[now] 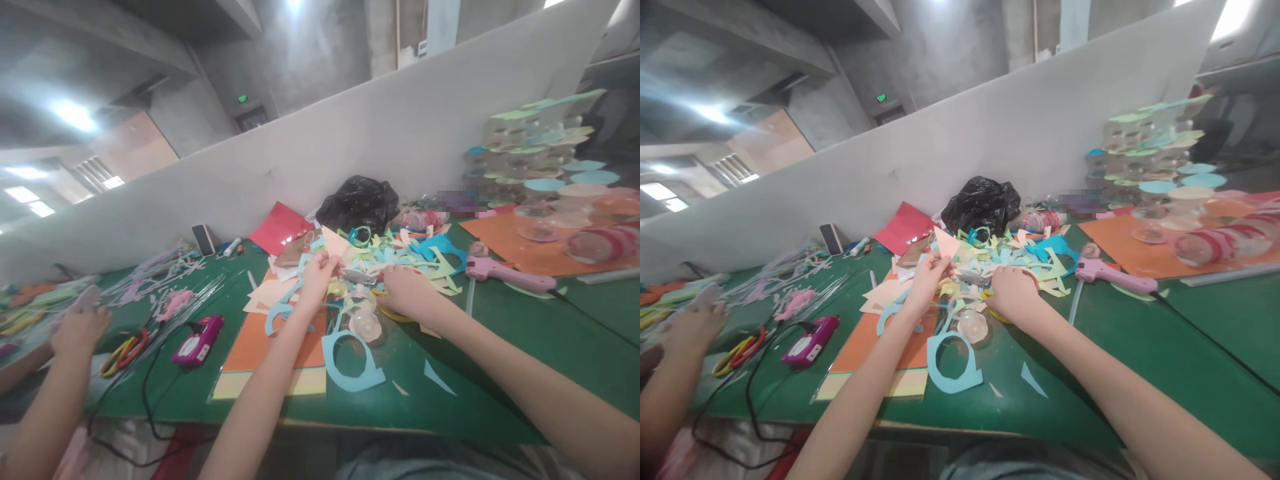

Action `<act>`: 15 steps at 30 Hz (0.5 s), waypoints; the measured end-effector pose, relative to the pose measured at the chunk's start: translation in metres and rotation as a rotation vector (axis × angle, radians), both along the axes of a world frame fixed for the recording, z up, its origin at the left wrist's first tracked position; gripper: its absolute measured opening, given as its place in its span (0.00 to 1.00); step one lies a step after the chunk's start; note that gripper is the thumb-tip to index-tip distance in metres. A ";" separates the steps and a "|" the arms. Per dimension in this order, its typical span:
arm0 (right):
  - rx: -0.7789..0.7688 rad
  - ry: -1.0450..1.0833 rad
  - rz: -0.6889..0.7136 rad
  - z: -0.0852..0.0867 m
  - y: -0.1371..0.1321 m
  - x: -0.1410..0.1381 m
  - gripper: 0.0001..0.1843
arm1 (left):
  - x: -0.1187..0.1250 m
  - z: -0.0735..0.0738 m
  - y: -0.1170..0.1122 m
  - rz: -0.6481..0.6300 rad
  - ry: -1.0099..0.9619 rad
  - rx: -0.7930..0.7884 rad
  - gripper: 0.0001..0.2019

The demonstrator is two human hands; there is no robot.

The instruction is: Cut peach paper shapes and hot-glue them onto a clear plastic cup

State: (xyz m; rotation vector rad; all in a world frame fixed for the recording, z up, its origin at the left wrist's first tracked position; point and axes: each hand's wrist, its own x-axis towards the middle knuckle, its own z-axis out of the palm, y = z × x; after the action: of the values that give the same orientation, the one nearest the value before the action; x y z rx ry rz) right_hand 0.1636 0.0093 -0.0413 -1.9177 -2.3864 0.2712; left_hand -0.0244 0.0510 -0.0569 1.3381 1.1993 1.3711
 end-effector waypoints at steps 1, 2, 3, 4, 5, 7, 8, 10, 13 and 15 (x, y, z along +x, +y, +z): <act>0.013 0.015 -0.017 -0.001 0.002 0.000 0.24 | -0.001 0.000 0.000 0.011 0.005 0.003 0.18; 0.018 0.030 -0.033 -0.001 0.004 0.001 0.24 | -0.002 0.001 0.001 0.022 0.008 0.008 0.18; 0.019 0.043 -0.048 0.000 0.007 0.003 0.24 | -0.003 0.001 0.001 0.038 0.008 0.019 0.18; 0.018 0.052 -0.060 0.001 0.009 0.005 0.22 | -0.004 0.002 0.001 0.055 0.006 0.032 0.18; 0.014 0.067 -0.068 0.003 0.011 0.008 0.21 | -0.004 0.003 0.001 0.075 0.004 0.052 0.17; -0.013 0.137 -0.075 0.007 0.014 0.014 0.20 | -0.006 0.004 0.001 0.122 0.007 0.113 0.16; -0.037 0.190 -0.077 0.009 0.015 0.017 0.20 | -0.007 0.004 0.001 0.149 0.012 0.148 0.15; -0.091 0.312 -0.079 0.011 0.017 0.022 0.24 | -0.007 0.005 0.001 0.203 0.017 0.210 0.13; -0.125 0.472 -0.059 0.007 0.022 0.026 0.30 | -0.008 0.005 0.001 0.245 0.005 0.253 0.11; -0.130 0.566 -0.040 0.002 0.024 0.026 0.30 | -0.008 0.005 0.001 0.239 -0.002 0.260 0.11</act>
State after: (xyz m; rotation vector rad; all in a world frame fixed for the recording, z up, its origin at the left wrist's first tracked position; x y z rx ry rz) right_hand 0.1892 0.0336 -0.0388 -1.6400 -1.9893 0.8550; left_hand -0.0321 0.0523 -0.0523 1.4029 1.2418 1.7469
